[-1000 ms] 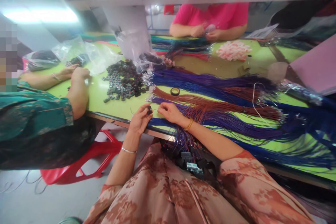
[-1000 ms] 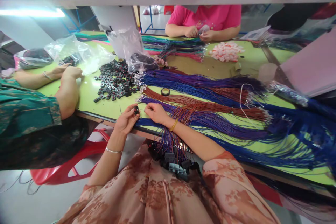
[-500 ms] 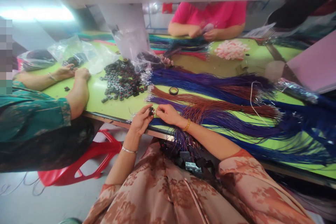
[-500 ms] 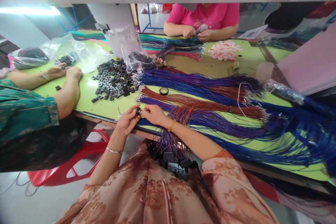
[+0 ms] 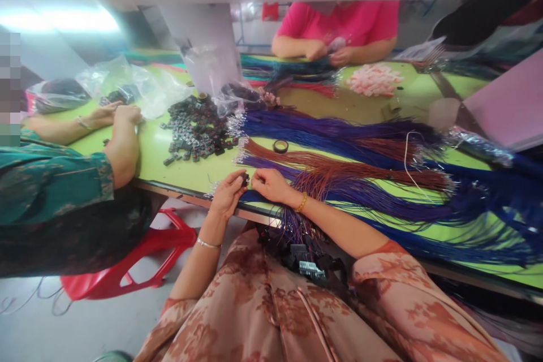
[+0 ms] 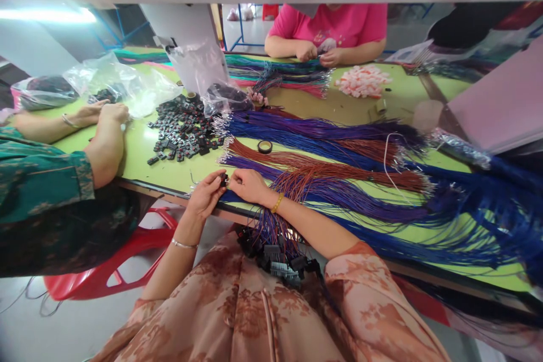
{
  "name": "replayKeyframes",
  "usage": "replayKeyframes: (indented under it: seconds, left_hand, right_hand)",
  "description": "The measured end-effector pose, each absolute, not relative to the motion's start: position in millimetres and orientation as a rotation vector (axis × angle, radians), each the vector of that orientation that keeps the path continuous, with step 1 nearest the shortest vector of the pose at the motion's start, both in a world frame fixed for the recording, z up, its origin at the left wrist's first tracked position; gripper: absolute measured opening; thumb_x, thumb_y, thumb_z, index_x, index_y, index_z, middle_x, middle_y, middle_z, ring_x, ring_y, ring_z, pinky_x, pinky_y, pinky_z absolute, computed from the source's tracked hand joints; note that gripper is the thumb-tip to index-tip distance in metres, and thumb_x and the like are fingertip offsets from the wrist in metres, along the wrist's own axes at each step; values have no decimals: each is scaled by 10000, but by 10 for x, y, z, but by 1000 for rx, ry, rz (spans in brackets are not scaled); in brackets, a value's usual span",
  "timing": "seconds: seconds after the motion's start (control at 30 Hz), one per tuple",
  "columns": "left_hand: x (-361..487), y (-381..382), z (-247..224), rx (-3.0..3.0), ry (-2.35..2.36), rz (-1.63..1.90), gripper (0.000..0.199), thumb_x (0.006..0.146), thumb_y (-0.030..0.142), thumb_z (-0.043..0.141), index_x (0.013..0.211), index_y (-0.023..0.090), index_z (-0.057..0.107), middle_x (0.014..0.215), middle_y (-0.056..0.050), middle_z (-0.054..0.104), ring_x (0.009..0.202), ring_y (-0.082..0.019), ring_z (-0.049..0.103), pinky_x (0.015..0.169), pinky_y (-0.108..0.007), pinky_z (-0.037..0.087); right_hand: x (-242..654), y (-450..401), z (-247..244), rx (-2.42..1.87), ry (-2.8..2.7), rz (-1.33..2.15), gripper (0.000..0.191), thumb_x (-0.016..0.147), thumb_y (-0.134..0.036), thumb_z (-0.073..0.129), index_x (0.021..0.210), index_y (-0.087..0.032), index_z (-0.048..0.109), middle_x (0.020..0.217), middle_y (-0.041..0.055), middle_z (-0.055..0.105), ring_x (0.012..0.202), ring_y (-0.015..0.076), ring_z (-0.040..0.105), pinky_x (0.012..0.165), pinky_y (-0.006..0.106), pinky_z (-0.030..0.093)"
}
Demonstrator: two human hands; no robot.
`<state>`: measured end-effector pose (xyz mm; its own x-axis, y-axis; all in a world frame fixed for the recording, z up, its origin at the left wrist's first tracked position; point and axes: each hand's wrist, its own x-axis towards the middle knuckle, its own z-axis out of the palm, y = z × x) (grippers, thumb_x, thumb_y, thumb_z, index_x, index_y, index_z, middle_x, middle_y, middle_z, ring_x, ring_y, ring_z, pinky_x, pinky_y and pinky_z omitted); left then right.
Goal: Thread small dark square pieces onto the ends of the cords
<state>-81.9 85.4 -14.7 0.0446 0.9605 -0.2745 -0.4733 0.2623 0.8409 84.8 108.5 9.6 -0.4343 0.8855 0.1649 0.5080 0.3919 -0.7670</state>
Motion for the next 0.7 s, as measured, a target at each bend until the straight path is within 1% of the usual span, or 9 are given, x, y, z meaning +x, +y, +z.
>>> replayKeyframes:
  seconds: [0.2,0.33,0.43,0.7]
  left_hand:
    - [-758,815,-198,667,1017,1256,349,636,237,816,953,155,695,775,-9,676,639,-66,602,627,-175,508]
    - [-751,822,-225,630,1021,1283,343,626,231,821,933,152,688,779,-9,679,637,-68,601,617,-181,497]
    - [-755,831,-223,607,1031,1290,344,616,230,826,920,148,687,764,-7,677,637,-70,604,616,-180,496]
    - [-729,808,-186,642,1096,1328,434,548,290,866,907,141,673,733,4,666,610,-61,590,608,-177,494]
  right_hand:
    - [846,1081,75,-1163,-2135,812,195,823,-255,512,681,-144,588,652,2,584,587,96,433,566,221,264]
    - [866,1102,59,-1090,-2148,873,202,845,-259,499,733,-138,615,674,4,596,599,94,454,578,214,284]
    - [877,1122,42,-1070,-2144,888,193,837,-245,505,736,-131,626,660,-1,591,592,91,456,573,210,283]
    - [861,1129,13,-1120,-2173,823,182,835,-243,522,731,-140,631,676,12,613,598,101,462,572,221,273]
